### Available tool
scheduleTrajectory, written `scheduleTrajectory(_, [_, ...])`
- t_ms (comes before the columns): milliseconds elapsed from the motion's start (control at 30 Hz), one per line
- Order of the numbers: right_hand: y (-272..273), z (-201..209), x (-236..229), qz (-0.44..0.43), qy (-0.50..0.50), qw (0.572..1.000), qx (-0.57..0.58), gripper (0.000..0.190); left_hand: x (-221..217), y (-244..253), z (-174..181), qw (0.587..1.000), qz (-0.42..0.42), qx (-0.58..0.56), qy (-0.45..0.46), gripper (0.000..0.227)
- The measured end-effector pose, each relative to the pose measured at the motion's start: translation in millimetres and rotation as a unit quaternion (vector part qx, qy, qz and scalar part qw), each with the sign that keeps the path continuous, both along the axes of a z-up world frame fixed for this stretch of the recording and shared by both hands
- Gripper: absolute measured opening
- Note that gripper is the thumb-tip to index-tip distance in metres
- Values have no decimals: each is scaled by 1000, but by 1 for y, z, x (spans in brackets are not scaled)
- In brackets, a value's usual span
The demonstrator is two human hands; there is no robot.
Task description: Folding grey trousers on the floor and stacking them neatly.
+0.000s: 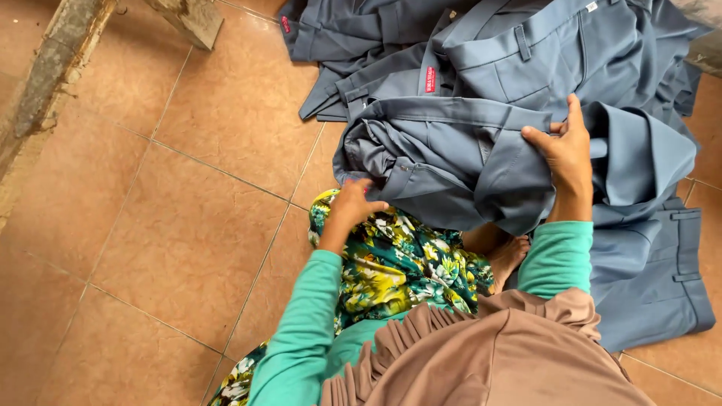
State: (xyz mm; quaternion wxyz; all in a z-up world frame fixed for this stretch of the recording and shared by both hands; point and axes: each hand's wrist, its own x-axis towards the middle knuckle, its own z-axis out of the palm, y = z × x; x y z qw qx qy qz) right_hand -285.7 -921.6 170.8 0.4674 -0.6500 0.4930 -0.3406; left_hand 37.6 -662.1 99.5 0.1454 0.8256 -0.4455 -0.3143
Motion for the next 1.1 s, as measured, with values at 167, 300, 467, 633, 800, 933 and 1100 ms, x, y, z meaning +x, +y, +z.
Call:
scheduleTrajectory(167, [15,34,6,29,-107,992,60,84,-11,12,36,972,128,-142,133,24])
scheduleTrajectory(300, [25,73,60,71,-109,991,-43,71,25,20,98,889,215,-227,334,24])
scheduleTrajectory(467, [72,150,174,181,-166,958,-148,43,58,55,161,867,194,-375,265,21])
scheduleTrajectory(633, [171,138,281,273,-84,909,-302,16,84,105,123,765,229,-479,364,21])
scheduleTrajectory(800, [263,-4,329,443,38,870,-213,30,105,141,18,837,457,-289,85,30])
scheduleTrajectory(933, [286,-17,327,359,-54,897,-253,29,113,151,-52,780,566,-253,84,41])
scheduleTrajectory(1100, [291,-41,324,472,117,802,-346,44,109,129,-90,615,668,-379,181,36])
